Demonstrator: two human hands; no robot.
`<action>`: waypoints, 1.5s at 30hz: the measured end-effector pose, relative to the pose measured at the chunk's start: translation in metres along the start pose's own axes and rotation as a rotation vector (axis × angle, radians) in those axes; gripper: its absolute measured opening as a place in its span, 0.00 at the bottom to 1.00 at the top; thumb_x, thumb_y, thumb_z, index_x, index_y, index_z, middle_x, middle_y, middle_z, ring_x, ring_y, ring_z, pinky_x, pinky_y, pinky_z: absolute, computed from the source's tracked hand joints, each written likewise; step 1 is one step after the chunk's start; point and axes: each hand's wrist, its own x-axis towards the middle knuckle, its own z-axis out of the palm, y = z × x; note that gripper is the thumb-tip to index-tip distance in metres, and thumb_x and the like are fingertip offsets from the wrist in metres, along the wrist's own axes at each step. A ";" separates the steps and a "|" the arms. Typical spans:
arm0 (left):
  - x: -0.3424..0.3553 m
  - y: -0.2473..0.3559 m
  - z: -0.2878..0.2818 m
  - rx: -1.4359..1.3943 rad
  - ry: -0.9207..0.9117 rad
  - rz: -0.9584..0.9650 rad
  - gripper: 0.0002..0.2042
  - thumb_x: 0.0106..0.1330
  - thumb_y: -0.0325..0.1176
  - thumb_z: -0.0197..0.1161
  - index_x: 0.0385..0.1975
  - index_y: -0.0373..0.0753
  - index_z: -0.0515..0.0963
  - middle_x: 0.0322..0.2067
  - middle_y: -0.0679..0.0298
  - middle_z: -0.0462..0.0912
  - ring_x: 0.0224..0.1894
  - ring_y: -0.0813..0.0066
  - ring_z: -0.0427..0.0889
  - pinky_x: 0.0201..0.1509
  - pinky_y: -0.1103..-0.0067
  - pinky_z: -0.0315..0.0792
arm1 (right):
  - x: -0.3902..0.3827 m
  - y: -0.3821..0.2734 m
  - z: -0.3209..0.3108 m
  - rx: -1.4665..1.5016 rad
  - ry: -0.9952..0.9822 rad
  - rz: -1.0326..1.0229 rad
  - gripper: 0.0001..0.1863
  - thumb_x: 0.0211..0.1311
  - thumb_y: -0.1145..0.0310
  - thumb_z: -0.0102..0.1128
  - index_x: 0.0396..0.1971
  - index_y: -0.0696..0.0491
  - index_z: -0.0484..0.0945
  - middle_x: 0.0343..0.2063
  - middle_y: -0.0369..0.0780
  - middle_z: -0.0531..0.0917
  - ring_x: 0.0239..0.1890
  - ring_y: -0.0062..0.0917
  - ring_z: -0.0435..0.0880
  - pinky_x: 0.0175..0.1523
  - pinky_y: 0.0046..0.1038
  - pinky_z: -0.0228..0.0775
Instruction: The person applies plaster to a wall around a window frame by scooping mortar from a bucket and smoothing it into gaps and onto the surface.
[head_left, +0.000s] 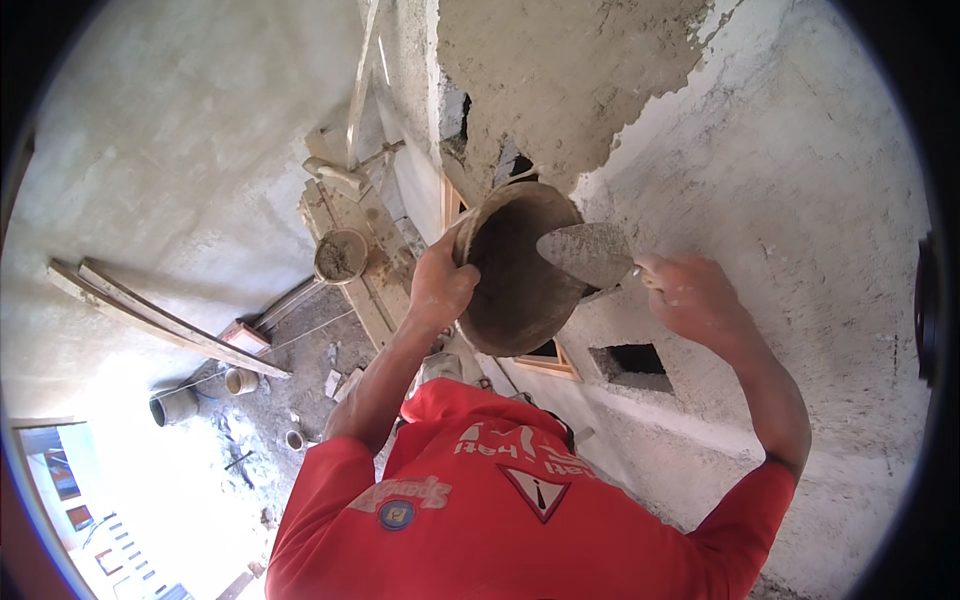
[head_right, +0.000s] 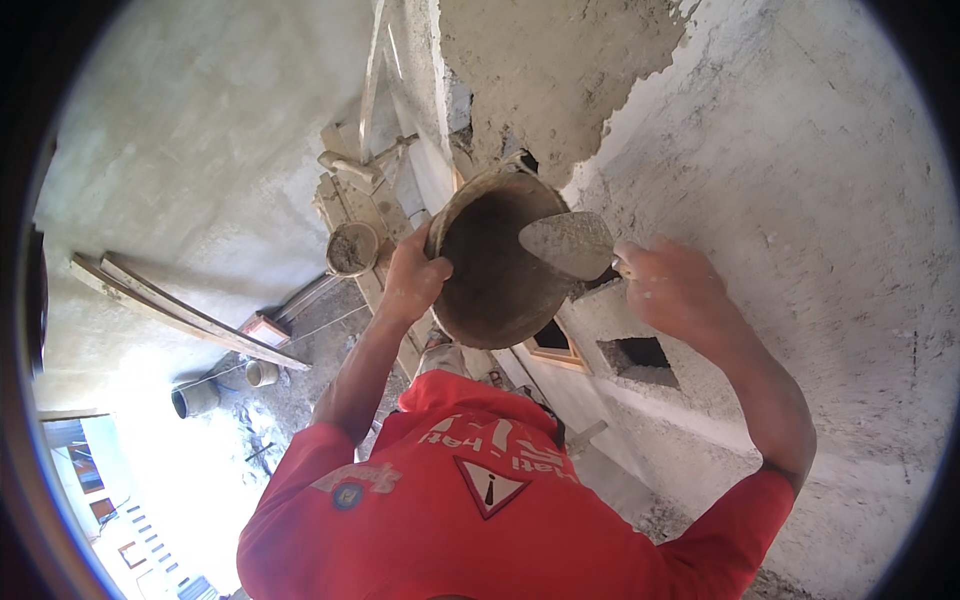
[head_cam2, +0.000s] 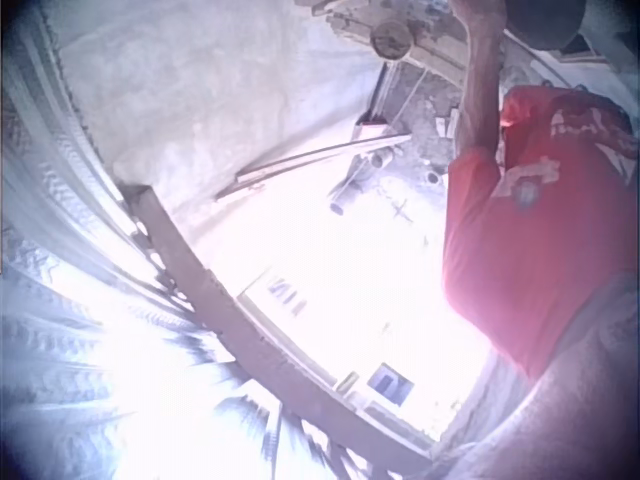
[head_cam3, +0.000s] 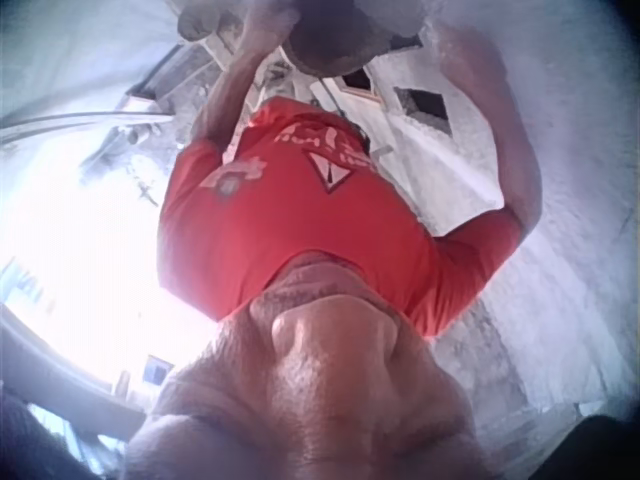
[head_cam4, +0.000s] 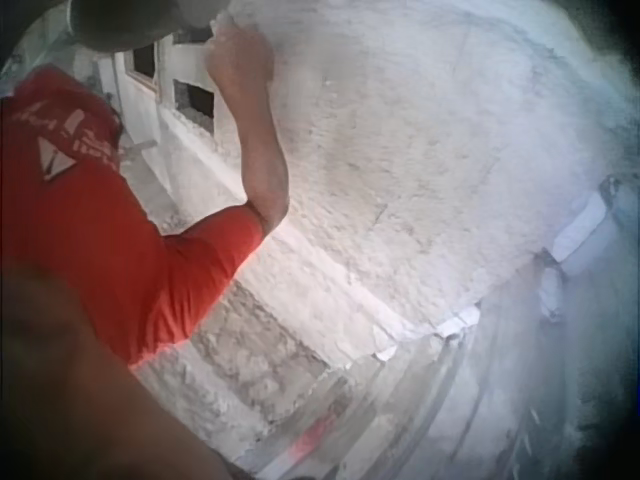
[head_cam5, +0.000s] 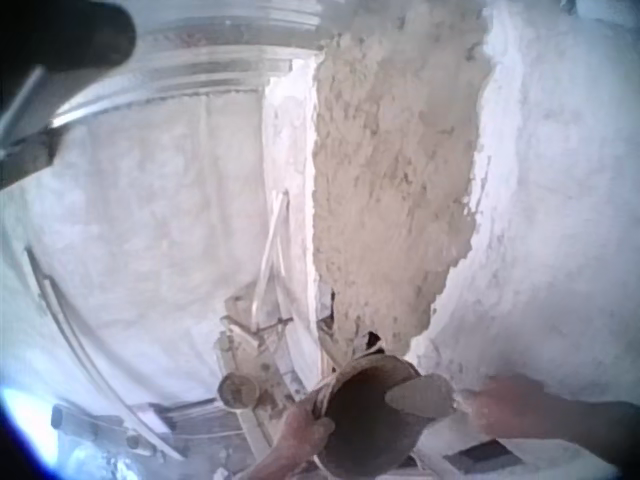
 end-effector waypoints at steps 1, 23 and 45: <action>0.000 0.003 0.001 0.010 0.001 -0.005 0.29 0.49 0.24 0.56 0.57 0.32 0.74 0.33 0.56 0.84 0.35 0.70 0.82 0.46 0.73 0.74 | 0.002 -0.004 0.005 -0.091 0.040 -0.061 0.19 0.58 0.70 0.56 0.50 0.58 0.79 0.33 0.51 0.84 0.42 0.48 0.85 0.48 0.42 0.77; 0.001 0.028 0.018 0.060 -0.119 -0.041 0.32 0.51 0.26 0.57 0.63 0.40 0.71 0.42 0.45 0.84 0.50 0.49 0.82 0.56 0.65 0.73 | 0.005 0.003 0.172 0.493 0.089 0.026 0.20 0.60 0.57 0.64 0.48 0.53 0.79 0.31 0.50 0.86 0.38 0.47 0.86 0.44 0.44 0.77; 0.026 -0.010 -0.015 -0.222 0.090 -0.110 0.31 0.48 0.23 0.56 0.59 0.35 0.75 0.39 0.52 0.86 0.41 0.63 0.86 0.50 0.73 0.75 | 0.022 -0.016 -0.036 0.444 0.192 0.018 0.21 0.56 0.63 0.70 0.48 0.56 0.79 0.28 0.48 0.84 0.32 0.39 0.85 0.41 0.36 0.75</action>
